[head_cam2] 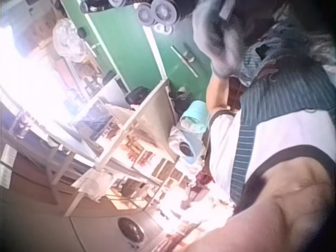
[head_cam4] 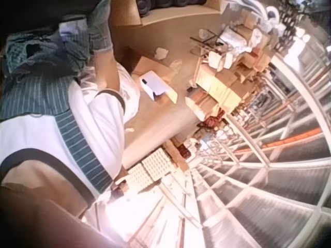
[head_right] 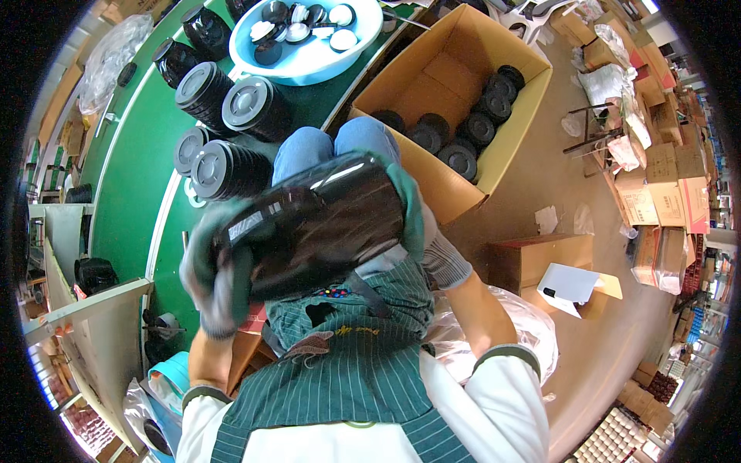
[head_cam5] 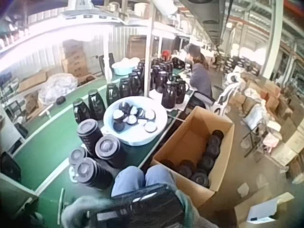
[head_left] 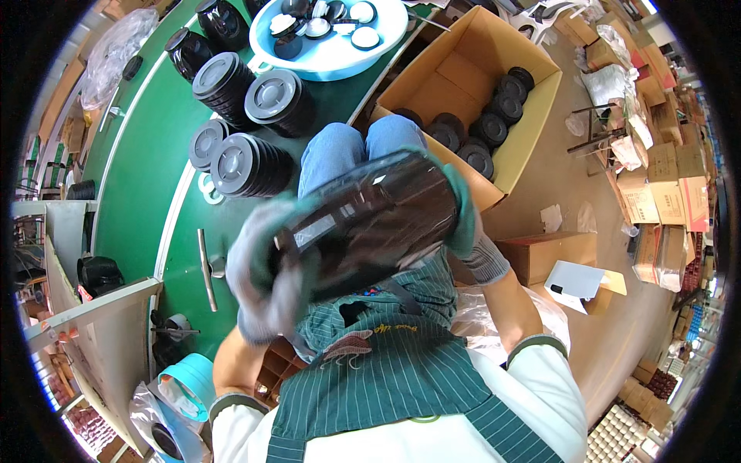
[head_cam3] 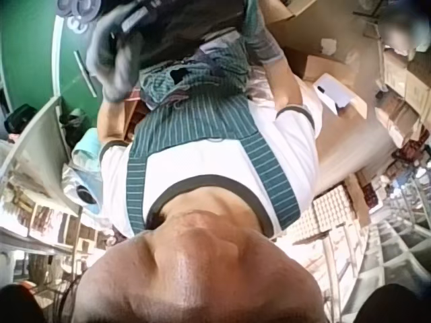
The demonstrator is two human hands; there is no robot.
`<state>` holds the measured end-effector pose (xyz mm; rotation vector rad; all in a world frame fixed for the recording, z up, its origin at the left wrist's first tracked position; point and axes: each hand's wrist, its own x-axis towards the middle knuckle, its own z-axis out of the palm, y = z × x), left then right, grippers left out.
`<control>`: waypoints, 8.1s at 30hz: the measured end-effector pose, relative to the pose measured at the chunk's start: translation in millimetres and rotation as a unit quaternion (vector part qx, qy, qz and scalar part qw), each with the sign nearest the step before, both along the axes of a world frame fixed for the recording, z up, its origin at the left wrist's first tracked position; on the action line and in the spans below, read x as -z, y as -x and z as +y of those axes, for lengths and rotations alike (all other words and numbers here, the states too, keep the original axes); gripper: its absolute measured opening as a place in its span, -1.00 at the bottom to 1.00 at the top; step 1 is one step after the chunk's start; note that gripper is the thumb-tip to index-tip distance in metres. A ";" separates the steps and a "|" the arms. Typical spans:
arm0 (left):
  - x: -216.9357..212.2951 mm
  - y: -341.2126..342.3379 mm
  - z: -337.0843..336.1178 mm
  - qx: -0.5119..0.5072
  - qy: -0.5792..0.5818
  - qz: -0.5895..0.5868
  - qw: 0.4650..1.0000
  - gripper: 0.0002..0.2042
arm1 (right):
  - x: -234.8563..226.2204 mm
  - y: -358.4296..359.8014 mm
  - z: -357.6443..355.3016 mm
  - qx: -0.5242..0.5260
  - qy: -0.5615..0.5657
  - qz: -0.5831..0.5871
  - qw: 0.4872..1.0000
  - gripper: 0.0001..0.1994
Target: The person sits on the floor and assembles black cylindrical containers by inserting a metal inner component and securing a lid. The person repeatedly picks up containers, inserts the inner part, and places the finished units on a nearby table.
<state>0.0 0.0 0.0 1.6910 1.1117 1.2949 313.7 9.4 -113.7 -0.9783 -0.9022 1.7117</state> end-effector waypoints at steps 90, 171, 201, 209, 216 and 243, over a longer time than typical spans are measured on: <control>110.8 -96.3 144.7 0.347 0.113 0.013 0.931 -0.68 | -66.7 58.7 40.9 -0.517 -0.469 -0.235 0.677 -0.66; 89.8 -37.1 118.1 0.268 -0.228 0.307 0.885 -0.21 | 0.6 51.0 -5.5 0.098 -0.274 0.016 0.956 -0.48; 135.5 -82.7 162.8 0.495 -0.238 0.056 0.834 -0.68 | -36.9 85.2 -2.8 -0.602 -0.228 -0.063 0.763 -0.68; 136.9 -74.5 159.3 0.427 -0.221 0.063 0.874 -0.64 | -80.9 97.4 47.3 -0.582 -0.499 -0.179 0.616 -0.72; 122.1 -61.1 136.9 0.197 -0.223 0.225 0.928 -0.56 | -70.7 41.6 45.8 -0.325 -0.491 -0.245 0.770 -0.54; 135.0 -52.5 104.7 0.171 -0.029 0.118 0.978 -0.66 | 26.3 79.5 -18.7 0.100 -0.498 -0.482 0.714 -0.48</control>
